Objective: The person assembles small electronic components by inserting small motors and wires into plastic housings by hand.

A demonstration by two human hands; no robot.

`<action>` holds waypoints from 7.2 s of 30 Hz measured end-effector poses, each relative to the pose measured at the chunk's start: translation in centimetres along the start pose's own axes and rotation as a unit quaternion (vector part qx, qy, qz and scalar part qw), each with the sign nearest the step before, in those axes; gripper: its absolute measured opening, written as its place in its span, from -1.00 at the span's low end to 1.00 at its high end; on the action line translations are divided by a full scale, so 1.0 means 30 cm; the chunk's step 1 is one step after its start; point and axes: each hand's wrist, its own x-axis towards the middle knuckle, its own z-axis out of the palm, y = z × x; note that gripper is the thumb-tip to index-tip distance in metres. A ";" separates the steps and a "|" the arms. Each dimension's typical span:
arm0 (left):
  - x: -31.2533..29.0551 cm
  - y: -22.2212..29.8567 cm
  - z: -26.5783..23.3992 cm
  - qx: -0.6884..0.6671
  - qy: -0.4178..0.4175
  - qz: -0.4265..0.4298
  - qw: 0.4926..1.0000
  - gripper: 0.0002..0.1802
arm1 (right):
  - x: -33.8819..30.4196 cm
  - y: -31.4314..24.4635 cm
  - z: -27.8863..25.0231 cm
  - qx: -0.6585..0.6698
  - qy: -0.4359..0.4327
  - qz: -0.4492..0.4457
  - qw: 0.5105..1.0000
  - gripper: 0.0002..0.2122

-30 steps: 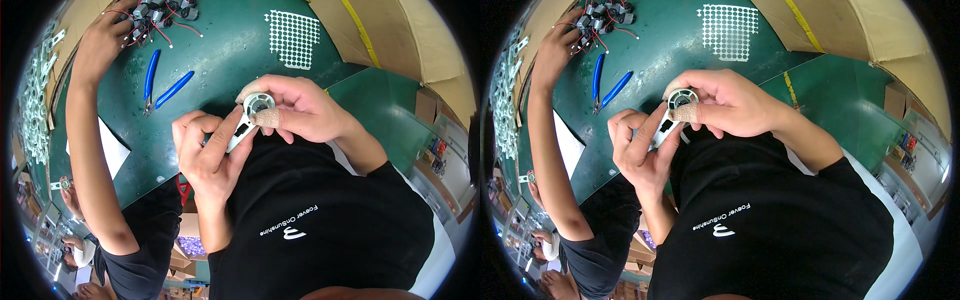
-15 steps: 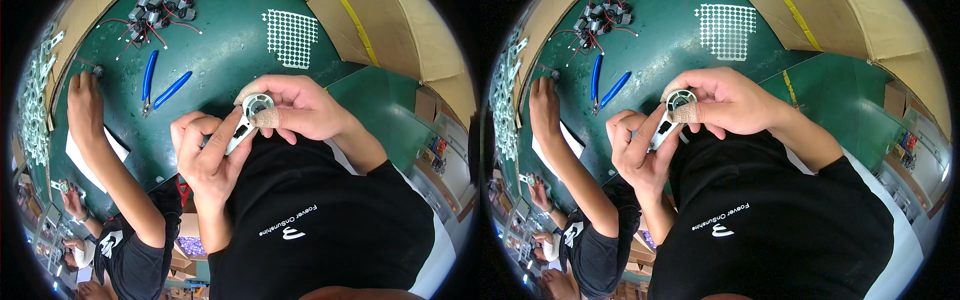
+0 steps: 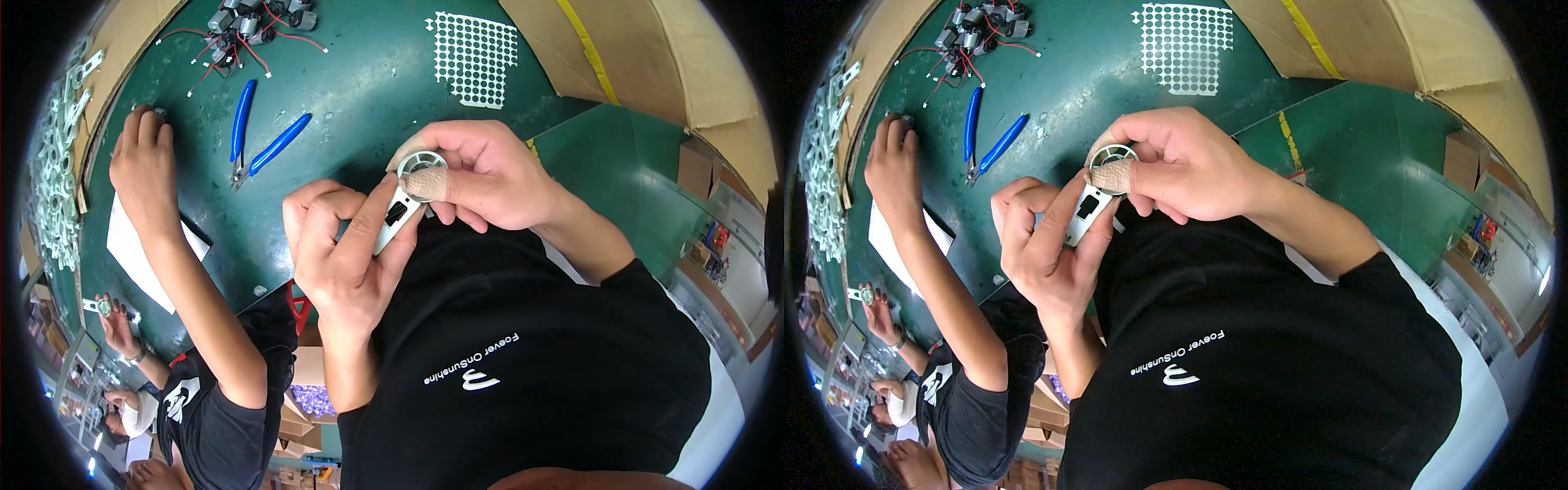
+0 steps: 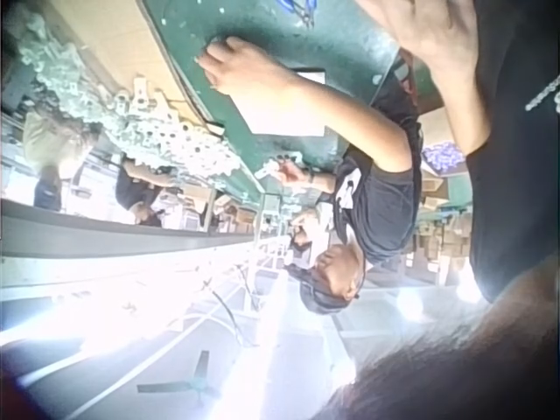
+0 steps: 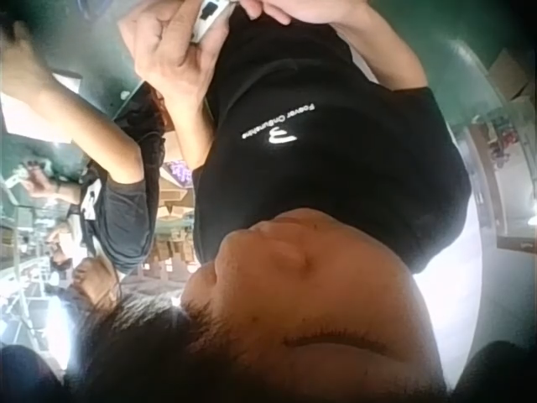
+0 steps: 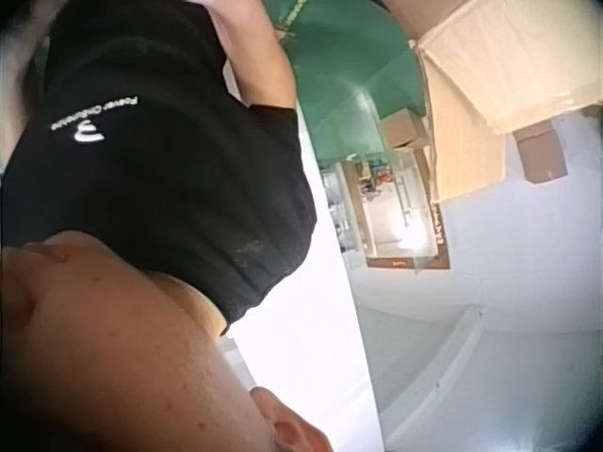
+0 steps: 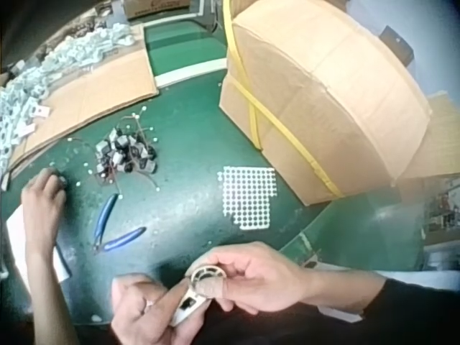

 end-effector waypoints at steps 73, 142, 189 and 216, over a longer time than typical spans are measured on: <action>0.145 -0.312 -0.407 0.296 0.230 -0.129 0.918 -0.41 | -0.054 0.014 -0.011 -0.319 0.146 -0.185 0.918 -0.65; 0.356 0.088 -0.320 0.228 0.002 0.164 0.960 -0.53 | 0.295 -0.181 0.080 -0.170 0.073 -0.466 0.865 -0.79; -0.161 0.250 -0.228 0.050 0.093 -0.011 0.994 -0.77 | -0.052 0.087 0.205 -0.254 0.036 -0.461 0.850 -0.88; 0.431 0.092 -0.285 0.009 -0.330 0.060 0.942 -0.80 | 0.050 -0.047 -0.063 -0.260 0.050 -0.428 0.864 -0.84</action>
